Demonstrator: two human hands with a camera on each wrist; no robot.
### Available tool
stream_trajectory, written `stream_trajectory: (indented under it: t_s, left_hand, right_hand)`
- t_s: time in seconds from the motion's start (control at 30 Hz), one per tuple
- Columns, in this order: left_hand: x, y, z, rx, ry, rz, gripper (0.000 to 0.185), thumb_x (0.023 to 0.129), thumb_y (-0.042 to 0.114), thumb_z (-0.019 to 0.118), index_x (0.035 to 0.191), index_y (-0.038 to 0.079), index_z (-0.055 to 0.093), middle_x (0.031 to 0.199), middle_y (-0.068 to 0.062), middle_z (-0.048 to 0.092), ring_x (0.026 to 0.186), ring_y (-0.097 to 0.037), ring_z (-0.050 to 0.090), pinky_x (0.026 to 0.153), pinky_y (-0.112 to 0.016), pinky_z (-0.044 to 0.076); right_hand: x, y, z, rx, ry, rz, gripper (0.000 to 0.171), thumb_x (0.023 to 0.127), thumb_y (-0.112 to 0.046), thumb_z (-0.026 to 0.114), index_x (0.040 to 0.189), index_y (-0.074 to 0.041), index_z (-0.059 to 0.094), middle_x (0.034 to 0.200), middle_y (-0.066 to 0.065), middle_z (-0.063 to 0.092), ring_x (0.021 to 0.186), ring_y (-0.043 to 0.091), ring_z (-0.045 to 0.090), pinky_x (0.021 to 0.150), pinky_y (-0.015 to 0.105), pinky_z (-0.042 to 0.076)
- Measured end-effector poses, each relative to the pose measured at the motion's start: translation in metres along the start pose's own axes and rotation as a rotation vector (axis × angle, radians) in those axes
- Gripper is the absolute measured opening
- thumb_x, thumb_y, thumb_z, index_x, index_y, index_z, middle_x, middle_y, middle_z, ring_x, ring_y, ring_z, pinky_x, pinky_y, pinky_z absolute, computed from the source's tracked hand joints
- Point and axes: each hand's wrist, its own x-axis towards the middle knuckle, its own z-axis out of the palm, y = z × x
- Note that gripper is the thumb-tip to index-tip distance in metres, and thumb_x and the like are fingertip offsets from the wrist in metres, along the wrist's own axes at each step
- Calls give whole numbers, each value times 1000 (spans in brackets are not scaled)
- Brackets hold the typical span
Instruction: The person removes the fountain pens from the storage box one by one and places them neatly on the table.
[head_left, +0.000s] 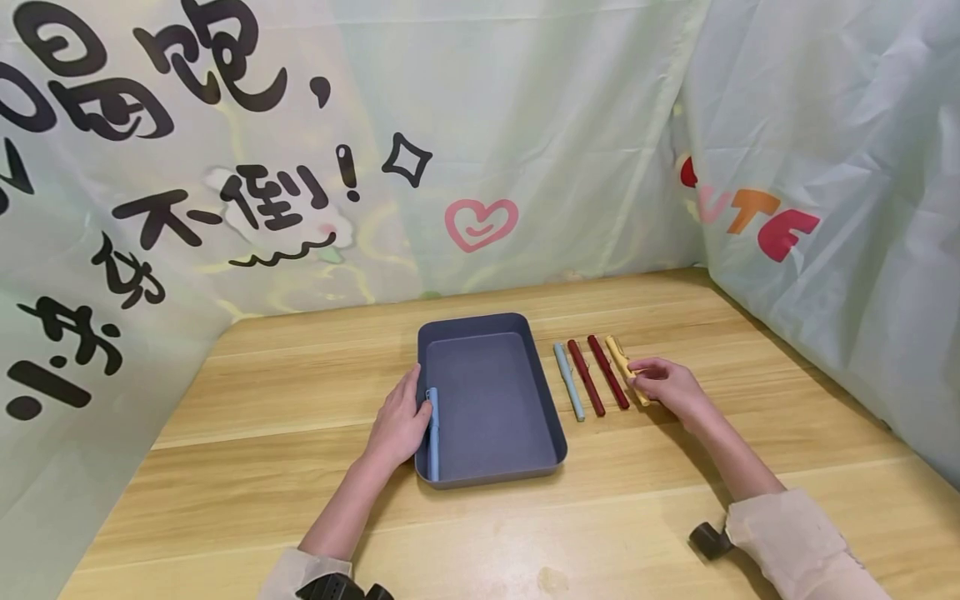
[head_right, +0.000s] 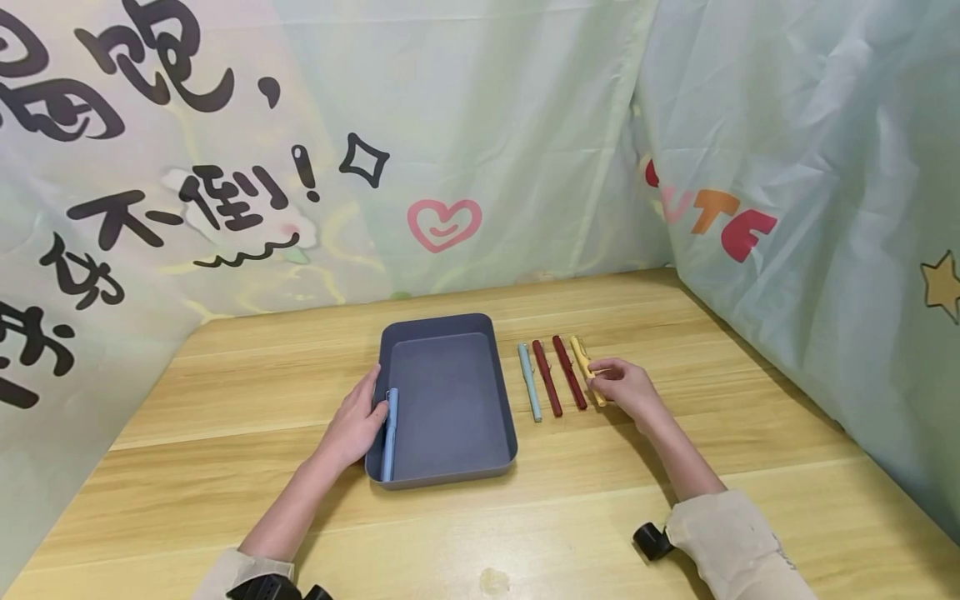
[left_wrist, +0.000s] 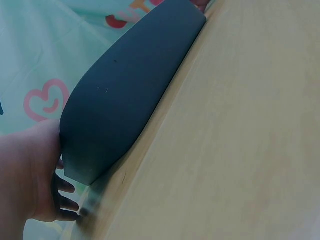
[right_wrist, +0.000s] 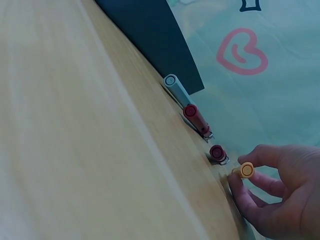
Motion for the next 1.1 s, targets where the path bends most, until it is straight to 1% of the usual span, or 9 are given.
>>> stream_trajectory:
  t_s: [0.23,0.33,0.47,0.57,0.77,0.9,1.1]
  left_hand:
    - [0,0,1,-1,0,3,60,95,21,42,147,7,15,147,-18,22,131,-37,23,102,-54,21]
    - [0,0,1,-1,0,6,60,95,21,42,147,6,15,147,-19,22,131,-38,23,102,-54,21]
    - [0,0,1,-2,-2,3,60,95,21,42,147,6,16,147,-19,22,131,-37,23,102,-54,21]
    - [0,0,0,-2,-5,-5,60,95,22,42,147,7,16,147,-18,22,132,-36,23,103,-52,21]
    - [0,1,0,1,-15,-10,60,96,23,42,148,8,15,148,-17,21,132,-36,22,103,-53,21]
    - [0,1,0,3,-13,-2,60,96,22,42,148,8,15,148,-17,21,131,-37,23,102,-54,21]
    - [0,1,-1,2,-16,-8,60,96,23,42,148,8,15,148,-18,21,131,-37,22,102,-54,21]
  right_hand:
    - [-1,1,3,-83,27,-22,42,85,-13,64,119,8,52,102,17,57,83,13,54,66,24,46]
    - [-1,0,5,-125,62,-47,38,84,-11,65,115,8,54,99,17,59,83,18,55,63,24,47]
    - [-2,-1,9,-226,129,-100,31,82,-8,66,109,7,58,91,16,62,82,26,57,60,26,46]
    - [-2,-1,11,-285,162,-135,28,82,-7,66,106,7,60,87,15,64,81,27,59,61,27,45]
    - [-2,0,13,-309,199,-165,25,82,-6,65,104,7,62,85,14,64,76,24,59,56,25,45]
    - [-2,2,15,-307,232,-183,24,83,-5,62,103,8,62,84,15,63,76,25,59,52,22,45]
    - [-2,3,18,-328,277,-211,23,82,-4,63,101,9,63,82,15,63,74,26,59,51,20,44]
